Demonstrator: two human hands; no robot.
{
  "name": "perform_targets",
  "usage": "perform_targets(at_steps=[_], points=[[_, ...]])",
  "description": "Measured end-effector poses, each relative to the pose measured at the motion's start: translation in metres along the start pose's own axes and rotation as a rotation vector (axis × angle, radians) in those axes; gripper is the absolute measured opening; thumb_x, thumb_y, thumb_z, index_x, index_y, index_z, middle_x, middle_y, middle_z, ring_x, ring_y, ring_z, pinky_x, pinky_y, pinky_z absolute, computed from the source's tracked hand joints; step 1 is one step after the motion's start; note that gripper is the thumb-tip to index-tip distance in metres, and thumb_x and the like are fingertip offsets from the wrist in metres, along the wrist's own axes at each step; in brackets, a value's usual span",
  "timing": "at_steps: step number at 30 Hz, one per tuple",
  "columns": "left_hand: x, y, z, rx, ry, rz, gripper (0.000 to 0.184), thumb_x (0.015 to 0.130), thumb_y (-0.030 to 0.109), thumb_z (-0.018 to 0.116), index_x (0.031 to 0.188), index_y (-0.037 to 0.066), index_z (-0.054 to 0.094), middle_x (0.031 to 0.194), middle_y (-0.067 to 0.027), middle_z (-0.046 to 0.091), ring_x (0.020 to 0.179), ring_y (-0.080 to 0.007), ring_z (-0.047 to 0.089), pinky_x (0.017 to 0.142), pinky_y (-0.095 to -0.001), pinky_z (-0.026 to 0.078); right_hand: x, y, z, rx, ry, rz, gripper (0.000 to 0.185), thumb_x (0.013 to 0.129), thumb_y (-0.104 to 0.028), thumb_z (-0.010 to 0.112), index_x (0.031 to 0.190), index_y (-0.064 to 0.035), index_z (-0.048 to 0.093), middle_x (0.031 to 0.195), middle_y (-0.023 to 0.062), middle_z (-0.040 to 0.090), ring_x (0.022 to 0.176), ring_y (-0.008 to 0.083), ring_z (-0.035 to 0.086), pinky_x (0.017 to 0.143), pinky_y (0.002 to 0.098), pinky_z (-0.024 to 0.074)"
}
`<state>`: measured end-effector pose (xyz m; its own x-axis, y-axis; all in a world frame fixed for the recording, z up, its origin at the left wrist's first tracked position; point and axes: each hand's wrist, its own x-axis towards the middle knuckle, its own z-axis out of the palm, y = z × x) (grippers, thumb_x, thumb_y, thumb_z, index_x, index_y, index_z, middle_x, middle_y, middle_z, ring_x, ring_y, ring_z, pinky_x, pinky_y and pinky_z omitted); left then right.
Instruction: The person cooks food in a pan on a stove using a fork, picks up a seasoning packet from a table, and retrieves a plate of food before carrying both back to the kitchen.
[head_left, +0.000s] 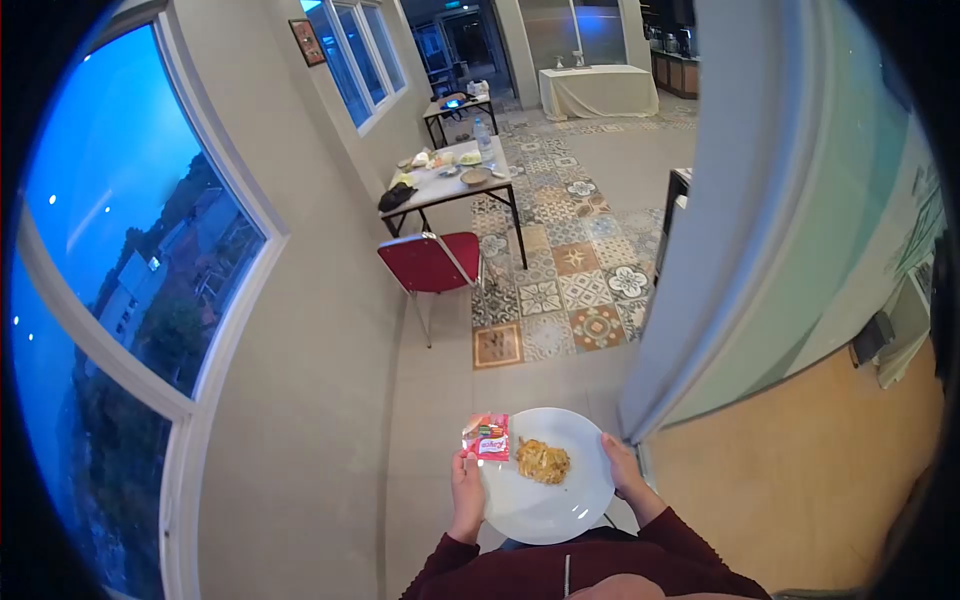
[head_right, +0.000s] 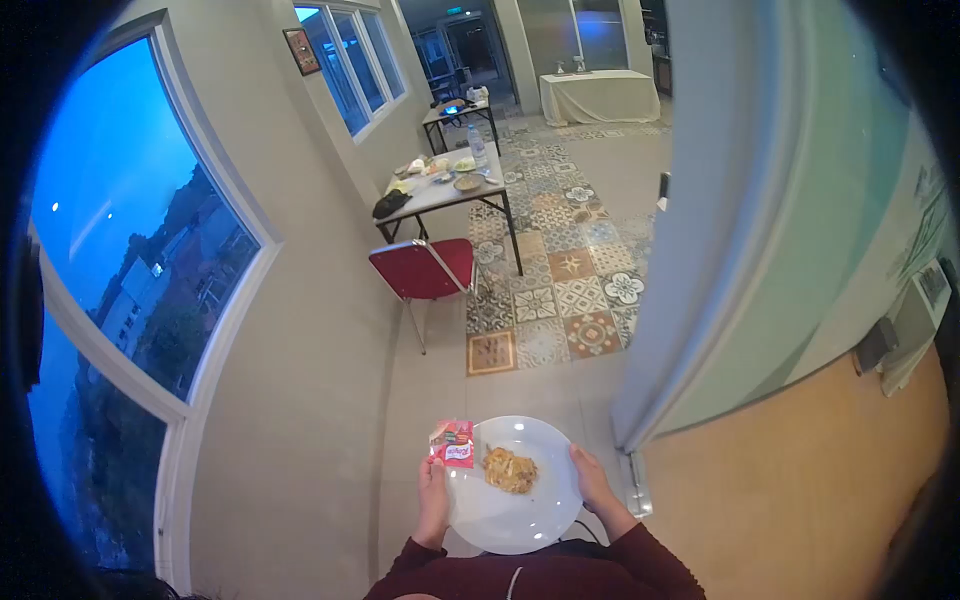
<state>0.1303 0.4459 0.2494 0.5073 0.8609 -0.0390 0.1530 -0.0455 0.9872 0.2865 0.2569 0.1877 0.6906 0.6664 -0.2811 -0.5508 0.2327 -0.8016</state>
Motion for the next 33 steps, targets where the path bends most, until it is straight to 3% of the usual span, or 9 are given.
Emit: perform_targets(at_steps=[6, 12, 22, 29, 30, 33], points=[[0.16, 0.037, 0.015, -0.047, -0.097, -0.031, 0.02, 0.095, 0.021, 0.038, 0.099, 0.005, 0.048, 0.088, -0.0027, 0.056, 0.078, -0.0069, 0.049, 0.071, -0.0231, 0.041, 0.122, -0.048, 0.06, -0.066, 0.033, -0.066, 0.037, 0.094, -0.032, 0.039, 0.109, -0.001, 0.052, 0.098, 0.0064, 0.058, 0.089, 0.0129, 0.054, 0.081, 0.0274, 0.0429], [0.272, 0.058, 0.074, -0.006, -0.282, -0.043, 0.018, 0.095, 0.022, 0.039, 0.098, 0.006, 0.047, 0.088, -0.002, 0.056, 0.078, -0.0057, 0.049, 0.07, -0.0222, 0.041, 0.197, -0.086, 0.068, 0.091, 0.249, -0.078, 0.037, 0.094, -0.031, 0.039, 0.11, 0.0001, 0.051, 0.098, 0.0068, 0.058, 0.089, 0.0133, 0.054, 0.081, 0.0269, 0.0424], [0.45, 0.065, 0.269, -0.136, -0.475, -0.017, 0.019, 0.095, 0.022, 0.04, 0.099, 0.006, 0.049, 0.088, -0.0011, 0.055, 0.079, -0.0059, 0.048, 0.072, -0.0214, 0.04, 0.377, -0.164, -0.023, 0.197, 0.365, -0.219, 0.034, 0.094, -0.029, 0.039, 0.108, -0.0006, 0.052, 0.097, 0.007, 0.059, 0.085, 0.0136, 0.056, 0.078, 0.0268, 0.0433], [0.566, 0.099, 0.391, -0.126, -0.437, 0.043, 0.019, 0.095, 0.02, 0.04, 0.098, 0.005, 0.05, 0.089, -0.001, 0.056, 0.079, -0.0051, 0.047, 0.073, -0.0219, 0.04, 0.519, -0.26, -0.065, 0.159, 0.382, -0.293, 0.031, 0.094, -0.027, 0.04, 0.104, -0.0011, 0.054, 0.092, 0.0039, 0.059, 0.082, 0.0101, 0.055, 0.075, 0.0247, 0.0433], [0.582, 0.1, 0.403, 0.048, -0.41, 0.105, 0.018, 0.095, 0.02, 0.04, 0.099, 0.005, 0.05, 0.088, -0.0005, 0.056, 0.077, -0.0048, 0.047, 0.071, -0.0208, 0.04, 0.537, -0.269, -0.07, 0.164, 0.394, -0.28, 0.031, 0.094, -0.027, 0.04, 0.104, -0.0008, 0.054, 0.092, 0.0031, 0.058, 0.082, 0.0093, 0.053, 0.075, 0.0244, 0.0424], [0.627, 0.096, 0.441, -0.124, -0.454, 0.031, 0.018, 0.095, 0.019, 0.041, 0.103, 0.006, 0.05, 0.095, 0.0, 0.054, 0.085, -0.0057, 0.047, 0.077, -0.0217, 0.039, 0.598, -0.29, -0.089, 0.126, 0.403, -0.251, 0.031, 0.094, -0.027, 0.04, 0.104, -0.0005, 0.054, 0.089, 0.002, 0.058, 0.081, 0.0086, 0.052, 0.074, 0.0238, 0.0413]])
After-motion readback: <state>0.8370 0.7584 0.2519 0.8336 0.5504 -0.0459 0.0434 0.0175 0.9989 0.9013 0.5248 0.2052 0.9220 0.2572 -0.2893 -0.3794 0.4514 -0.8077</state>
